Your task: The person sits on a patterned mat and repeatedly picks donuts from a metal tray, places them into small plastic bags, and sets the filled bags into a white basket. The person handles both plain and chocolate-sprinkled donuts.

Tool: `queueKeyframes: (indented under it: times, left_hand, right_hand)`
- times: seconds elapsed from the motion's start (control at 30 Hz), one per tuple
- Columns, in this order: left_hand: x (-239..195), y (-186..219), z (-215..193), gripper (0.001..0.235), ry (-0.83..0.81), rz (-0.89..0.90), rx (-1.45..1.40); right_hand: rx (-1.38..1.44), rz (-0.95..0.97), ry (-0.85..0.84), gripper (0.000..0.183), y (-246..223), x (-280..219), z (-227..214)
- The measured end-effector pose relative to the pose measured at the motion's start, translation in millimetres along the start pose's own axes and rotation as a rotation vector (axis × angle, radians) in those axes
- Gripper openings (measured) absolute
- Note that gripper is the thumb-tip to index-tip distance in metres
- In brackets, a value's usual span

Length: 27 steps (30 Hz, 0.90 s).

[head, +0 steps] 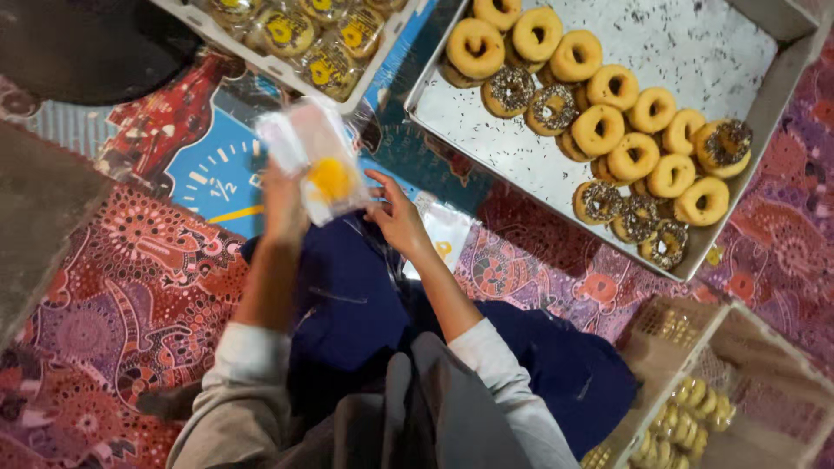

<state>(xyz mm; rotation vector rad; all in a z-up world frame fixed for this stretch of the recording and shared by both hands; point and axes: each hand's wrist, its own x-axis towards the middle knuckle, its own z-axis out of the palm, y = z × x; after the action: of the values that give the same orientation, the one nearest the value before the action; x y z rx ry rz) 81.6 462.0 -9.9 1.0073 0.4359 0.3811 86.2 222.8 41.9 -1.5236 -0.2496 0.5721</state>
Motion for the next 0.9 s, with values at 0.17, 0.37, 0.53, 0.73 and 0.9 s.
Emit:
queueKeyframes:
  times: [0.17,0.37,0.53,0.73,0.9]
  left_hand:
    - [97,13,-82,0.059,0.267,-0.087,0.349]
    - [68,-6,-54,0.064,0.290,0.501,1.453]
    - [-66,-132,134,0.028,-0.799,0.290,1.513]
    - [-113,-172,161,0.024,-0.924,0.347,1.617]
    - [-124,-156,158,0.007,-0.896,0.477,1.622]
  right_hand:
    - [0.080,0.082,0.033,0.046,58,-41,-46]
    - [0.019,0.172,0.451,0.039,92,-116,-142]
    - [-0.392,0.254,0.603,0.036,114,-143,-167]
    - [0.016,0.054,0.459,0.042,118,-151,-165]
    - [-0.208,0.042,0.777,0.057,97,-131,-164]
